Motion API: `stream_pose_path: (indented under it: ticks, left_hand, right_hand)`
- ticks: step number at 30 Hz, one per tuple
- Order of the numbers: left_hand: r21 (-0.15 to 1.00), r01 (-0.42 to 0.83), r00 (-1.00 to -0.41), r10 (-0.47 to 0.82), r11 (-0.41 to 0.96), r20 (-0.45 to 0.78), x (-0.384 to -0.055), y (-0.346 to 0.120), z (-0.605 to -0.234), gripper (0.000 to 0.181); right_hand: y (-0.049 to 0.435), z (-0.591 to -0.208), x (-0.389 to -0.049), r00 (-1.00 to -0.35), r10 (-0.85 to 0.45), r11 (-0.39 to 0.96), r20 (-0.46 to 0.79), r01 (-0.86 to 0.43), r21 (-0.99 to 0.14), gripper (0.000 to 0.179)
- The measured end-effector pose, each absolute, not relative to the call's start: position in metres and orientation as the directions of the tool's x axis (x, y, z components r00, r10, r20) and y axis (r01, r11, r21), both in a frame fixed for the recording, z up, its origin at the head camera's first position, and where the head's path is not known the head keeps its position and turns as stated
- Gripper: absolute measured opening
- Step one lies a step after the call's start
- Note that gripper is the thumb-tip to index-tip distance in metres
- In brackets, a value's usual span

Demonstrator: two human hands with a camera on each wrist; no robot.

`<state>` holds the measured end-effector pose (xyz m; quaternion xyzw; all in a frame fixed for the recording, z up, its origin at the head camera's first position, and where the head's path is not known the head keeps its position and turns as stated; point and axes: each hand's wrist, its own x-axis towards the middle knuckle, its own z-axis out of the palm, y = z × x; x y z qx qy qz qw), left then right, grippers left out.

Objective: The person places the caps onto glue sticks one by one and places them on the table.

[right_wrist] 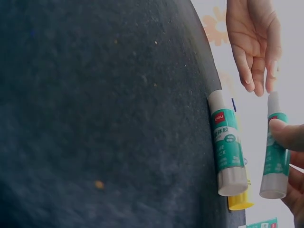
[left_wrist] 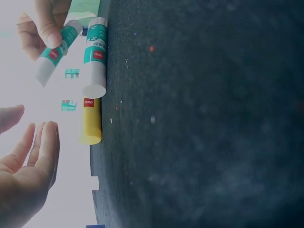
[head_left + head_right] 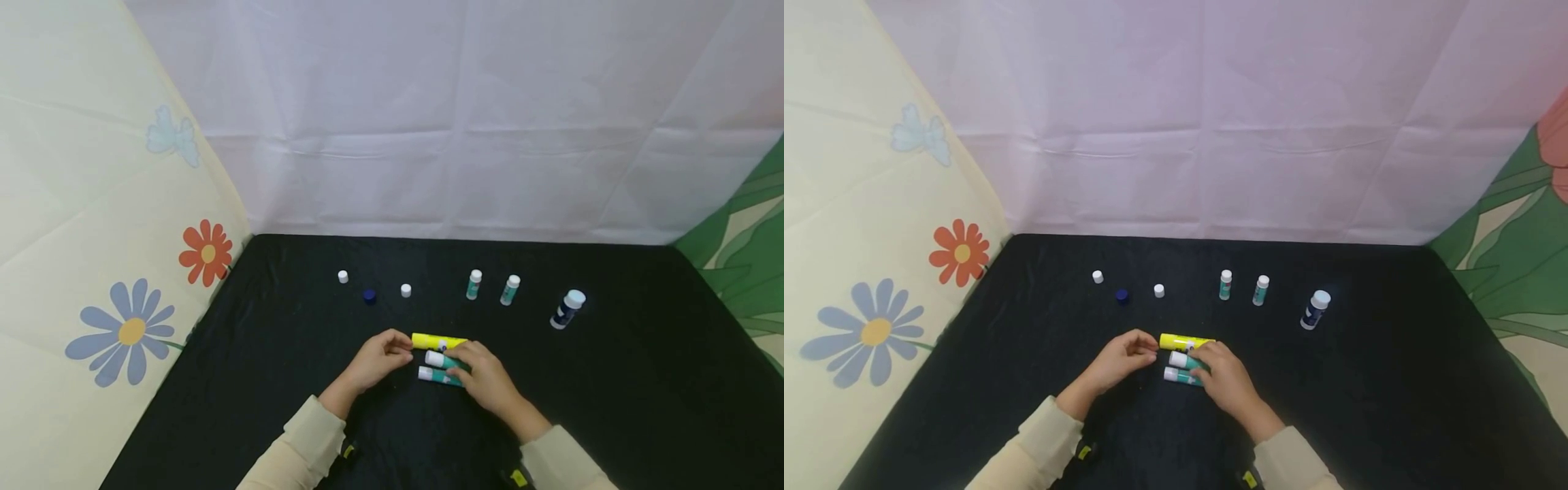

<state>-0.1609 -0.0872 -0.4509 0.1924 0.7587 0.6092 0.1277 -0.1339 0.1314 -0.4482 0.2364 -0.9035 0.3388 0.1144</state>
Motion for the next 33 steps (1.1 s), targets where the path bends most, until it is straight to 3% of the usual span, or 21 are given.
stream_pose_path:
  ticks: [8,17,33]
  left_hand:
    - [0.970,0.064,-0.913,0.406,0.235,-0.038,-0.155,-0.085,-0.435,0.020]
    - [0.955,0.096,-0.926,0.378,0.280,-0.018,-0.145,-0.086,-0.410,0.019]
    - [0.936,0.071,-0.949,0.312,0.344,-0.043,-0.164,-0.097,-0.441,0.023]
  right_hand:
    - [0.129,-0.447,-0.129,-0.864,-0.340,0.656,0.371,-0.501,-0.565,0.028]
    - [0.127,-0.449,-0.125,-0.876,-0.327,0.666,0.354,-0.479,-0.572,0.028]
    - [0.128,-0.449,-0.118,-0.868,-0.346,0.645,0.358,-0.496,-0.581,0.027]
